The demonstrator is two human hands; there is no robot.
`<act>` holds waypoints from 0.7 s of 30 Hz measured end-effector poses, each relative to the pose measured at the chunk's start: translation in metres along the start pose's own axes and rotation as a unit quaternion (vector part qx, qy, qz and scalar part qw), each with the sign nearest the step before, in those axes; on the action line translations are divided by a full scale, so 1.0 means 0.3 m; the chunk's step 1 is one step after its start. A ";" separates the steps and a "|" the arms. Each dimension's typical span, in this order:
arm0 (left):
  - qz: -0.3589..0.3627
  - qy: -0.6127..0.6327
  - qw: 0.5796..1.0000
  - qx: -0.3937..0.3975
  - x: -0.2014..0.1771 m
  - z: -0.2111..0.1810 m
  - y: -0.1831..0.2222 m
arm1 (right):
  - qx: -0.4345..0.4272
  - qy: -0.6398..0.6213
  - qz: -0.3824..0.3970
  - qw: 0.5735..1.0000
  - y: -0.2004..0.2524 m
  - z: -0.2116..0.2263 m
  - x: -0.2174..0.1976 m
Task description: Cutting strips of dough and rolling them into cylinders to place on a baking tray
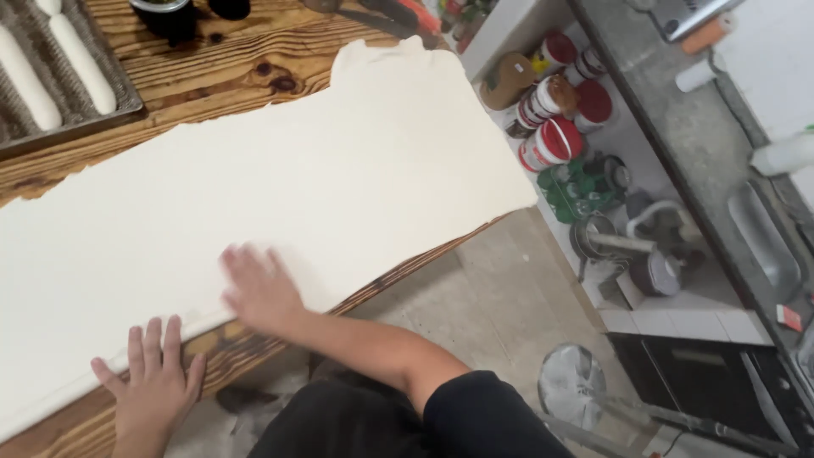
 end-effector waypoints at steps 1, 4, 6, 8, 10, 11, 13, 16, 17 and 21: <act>0.000 -0.004 1.000 -0.007 -0.033 -0.038 0.030 | -0.006 -0.005 0.002 1.000 0.039 -0.006 -0.059; -0.162 -0.357 0.900 0.193 -0.090 -0.166 0.026 | -0.053 -0.042 -0.220 0.973 0.124 -0.038 -0.255; -0.143 -0.009 0.970 0.198 -0.059 -0.195 0.043 | -0.196 -0.126 -0.114 0.966 0.265 -0.002 -0.285; -0.157 -0.039 0.972 0.168 0.003 -0.174 0.020 | -0.143 -0.135 0.027 0.980 0.169 -0.027 -0.232; -0.178 -0.065 0.972 0.139 0.046 -0.158 -0.033 | -0.092 -0.128 0.166 0.973 0.035 -0.056 -0.264; -0.153 -0.096 0.978 0.104 0.068 -0.143 -0.071 | -0.031 -0.088 0.213 0.973 -0.049 -0.081 -0.324; -0.120 -0.115 0.985 0.053 0.090 -0.167 -0.062 | 0.024 -0.040 0.274 0.961 -0.031 -0.136 -0.310; -0.120 -0.177 0.976 0.032 0.087 -0.226 -0.066 | -0.009 -0.064 -0.018 0.998 0.083 -0.208 -0.195; -0.170 -0.101 0.977 0.083 0.083 -0.272 -0.050 | -0.084 -0.053 -0.032 0.995 0.159 -0.195 -0.176; -0.222 -0.014 0.969 0.107 0.002 -0.364 -0.043 | -0.206 0.035 -0.019 0.978 0.340 -0.334 0.128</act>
Point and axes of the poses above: each hand's wrist, its own y-axis away from the middle knuckle, its own x-axis out of the palm, z = x × y, the point moved 4 cm from there along -y, towards the middle knuckle, and after that the axes turned 13 degrees about -z, right-handed, at the moved point
